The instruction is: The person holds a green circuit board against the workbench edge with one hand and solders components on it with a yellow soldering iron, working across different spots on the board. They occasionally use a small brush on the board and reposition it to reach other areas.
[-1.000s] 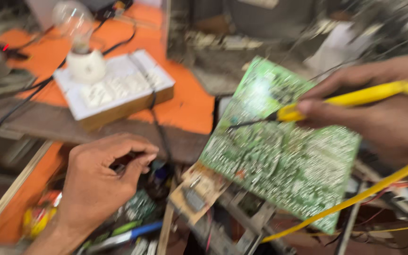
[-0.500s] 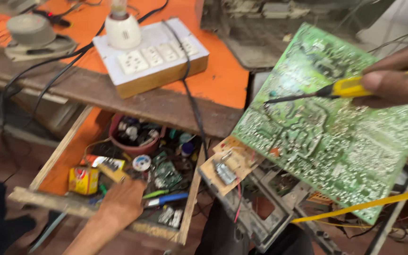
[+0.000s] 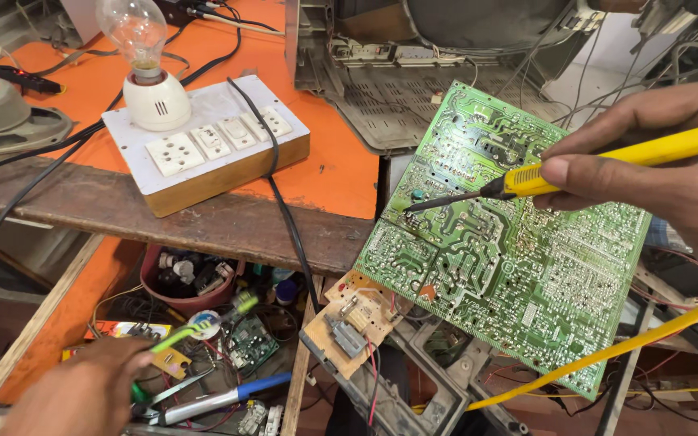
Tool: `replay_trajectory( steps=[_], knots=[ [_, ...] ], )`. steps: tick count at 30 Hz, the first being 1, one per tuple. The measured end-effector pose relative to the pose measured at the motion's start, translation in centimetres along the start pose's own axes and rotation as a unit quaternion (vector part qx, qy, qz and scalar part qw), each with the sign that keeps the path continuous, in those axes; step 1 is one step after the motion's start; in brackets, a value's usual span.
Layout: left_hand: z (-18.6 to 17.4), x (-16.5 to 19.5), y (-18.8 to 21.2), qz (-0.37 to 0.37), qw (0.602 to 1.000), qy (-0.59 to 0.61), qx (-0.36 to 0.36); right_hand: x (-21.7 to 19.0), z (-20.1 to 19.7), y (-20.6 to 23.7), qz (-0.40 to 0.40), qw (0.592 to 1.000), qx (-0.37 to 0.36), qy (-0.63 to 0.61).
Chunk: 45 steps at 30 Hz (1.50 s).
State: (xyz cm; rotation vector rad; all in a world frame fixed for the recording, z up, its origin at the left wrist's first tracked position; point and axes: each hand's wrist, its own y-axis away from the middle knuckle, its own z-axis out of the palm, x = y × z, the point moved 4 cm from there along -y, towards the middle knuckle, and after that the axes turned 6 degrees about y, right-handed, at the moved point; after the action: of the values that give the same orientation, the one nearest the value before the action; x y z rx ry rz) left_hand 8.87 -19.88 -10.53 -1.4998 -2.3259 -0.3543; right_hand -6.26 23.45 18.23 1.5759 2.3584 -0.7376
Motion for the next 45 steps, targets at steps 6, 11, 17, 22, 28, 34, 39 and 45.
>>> replay_trajectory(
  steps=[6, 11, 17, 22, 28, 34, 39, 45],
  knots=[
    [-3.5, 2.0, 1.8, 0.029, 0.989, 0.077, 0.121, 0.1, -0.2, -0.1, 0.001, 1.000, 0.009, 0.004],
    [-5.4, 6.7, 3.0, 0.134, 0.947, 0.194, 0.220, -0.2, -0.2, -0.1, 0.018, 1.000, 0.008, -0.006],
    [-7.0, 10.7, 3.3, 0.175, 0.928, 0.254, 0.211, -1.0, -0.3, 0.0, 0.042, 0.999, 0.004, -0.002],
    [-6.8, 12.6, 2.9, 0.217, 0.911, 0.290, 0.198, -0.9, -0.4, 0.0, 0.070, 0.998, 0.007, -0.009],
    [-6.6, 13.4, 2.5, 0.235, 0.905, 0.299, 0.193, -1.0, -0.2, 0.0, 0.043, 0.998, -0.001, -0.052],
    [-6.7, 15.2, 1.9, 0.255, 0.903, 0.296, 0.177, -1.8, -0.4, 0.0, 0.053, 0.999, 0.004, -0.007],
    [-6.9, 17.2, 1.3, 0.269, 0.901, 0.274, 0.202, -2.2, -0.3, 0.3, 0.060, 0.998, 0.010, -0.023],
    [-6.3, 19.4, 0.4, 0.321, 0.897, 0.228, 0.201, -2.0, -0.4, 0.5, 0.025, 0.997, 0.023, -0.064]
  ],
)
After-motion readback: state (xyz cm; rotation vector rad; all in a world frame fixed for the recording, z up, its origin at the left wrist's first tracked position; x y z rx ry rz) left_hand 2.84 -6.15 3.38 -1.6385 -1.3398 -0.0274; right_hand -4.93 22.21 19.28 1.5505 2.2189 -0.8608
